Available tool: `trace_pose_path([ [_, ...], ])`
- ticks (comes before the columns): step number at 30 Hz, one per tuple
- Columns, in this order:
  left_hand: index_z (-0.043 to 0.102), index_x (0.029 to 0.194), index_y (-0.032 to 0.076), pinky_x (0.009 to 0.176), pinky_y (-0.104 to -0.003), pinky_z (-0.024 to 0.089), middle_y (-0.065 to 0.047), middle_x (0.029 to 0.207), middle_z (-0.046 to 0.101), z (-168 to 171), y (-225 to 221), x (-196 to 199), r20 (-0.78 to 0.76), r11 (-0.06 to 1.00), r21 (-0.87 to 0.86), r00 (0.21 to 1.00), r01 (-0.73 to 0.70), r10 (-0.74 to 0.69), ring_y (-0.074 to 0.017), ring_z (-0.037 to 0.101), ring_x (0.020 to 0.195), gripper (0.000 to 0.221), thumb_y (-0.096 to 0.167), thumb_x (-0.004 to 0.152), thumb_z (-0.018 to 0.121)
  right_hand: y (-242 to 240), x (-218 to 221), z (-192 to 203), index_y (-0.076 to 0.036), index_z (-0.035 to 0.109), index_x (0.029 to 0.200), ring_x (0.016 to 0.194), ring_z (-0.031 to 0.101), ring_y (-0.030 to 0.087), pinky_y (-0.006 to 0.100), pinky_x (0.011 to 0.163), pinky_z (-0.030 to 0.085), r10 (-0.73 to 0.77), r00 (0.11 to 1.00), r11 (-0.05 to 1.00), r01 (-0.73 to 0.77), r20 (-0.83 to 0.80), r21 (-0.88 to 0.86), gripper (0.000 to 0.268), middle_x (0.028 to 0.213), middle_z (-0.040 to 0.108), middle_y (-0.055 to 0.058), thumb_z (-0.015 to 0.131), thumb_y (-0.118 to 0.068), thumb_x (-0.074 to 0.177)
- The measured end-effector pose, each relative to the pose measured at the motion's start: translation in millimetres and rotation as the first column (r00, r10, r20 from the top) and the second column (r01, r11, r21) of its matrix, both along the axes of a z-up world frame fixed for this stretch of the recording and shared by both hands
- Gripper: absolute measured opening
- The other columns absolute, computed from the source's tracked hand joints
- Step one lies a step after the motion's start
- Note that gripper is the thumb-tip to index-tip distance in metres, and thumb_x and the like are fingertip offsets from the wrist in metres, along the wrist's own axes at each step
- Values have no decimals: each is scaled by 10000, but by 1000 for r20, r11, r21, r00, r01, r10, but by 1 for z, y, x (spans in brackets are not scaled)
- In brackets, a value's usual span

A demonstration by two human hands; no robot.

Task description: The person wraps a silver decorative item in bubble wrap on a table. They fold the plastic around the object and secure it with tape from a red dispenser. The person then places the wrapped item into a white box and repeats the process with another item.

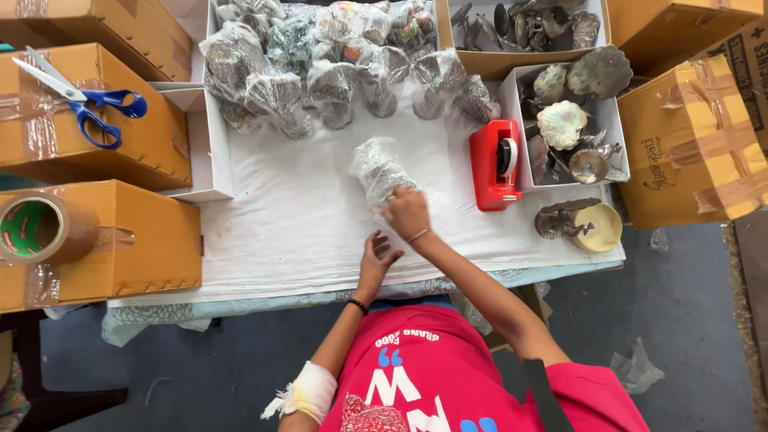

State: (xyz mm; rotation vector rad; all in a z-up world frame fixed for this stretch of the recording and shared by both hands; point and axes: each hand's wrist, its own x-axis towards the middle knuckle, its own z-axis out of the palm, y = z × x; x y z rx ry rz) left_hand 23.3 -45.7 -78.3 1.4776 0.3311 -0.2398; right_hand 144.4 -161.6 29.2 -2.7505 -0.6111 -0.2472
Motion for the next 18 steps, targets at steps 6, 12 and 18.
trace_pose_path([
  [6, 443, 1488, 65, 1021, -317, 474, -76, 1344, 636, 14, 2, 28, -213, 932, -326, 973, -160, 92, -191, 614, 1210, 687, 520, 994, 585, -62, 17, 43, -53, 755, 1070, 1035, 639, 413, 547, 778, 508, -260, 954, 924, 290, -147, 250, 494, 1270, 632, 227, 863, -252, 631],
  [12, 543, 1415, 24, 892, -324, 488, -34, 1176, 645, 13, -4, 43, -170, 915, -372, 981, -156, 98, -138, 578, 1023, 610, 443, 994, 680, -119, 21, -26, -141, 730, 1157, 918, 750, 144, 303, 843, 563, 36, 557, 858, 409, -830, 312, 435, 999, 796, 56, 824, -360, 793],
  [18, 511, 1395, 92, 870, -336, 517, -90, 1294, 605, 88, -11, 87, -111, 997, 21, 991, -72, 74, -201, 583, 1106, 619, 341, 889, 765, -140, 21, -72, -118, 761, 1046, 864, 661, 94, 262, 754, 497, 184, 356, 601, 697, -916, 392, 264, 940, 739, -31, 720, -350, 927],
])
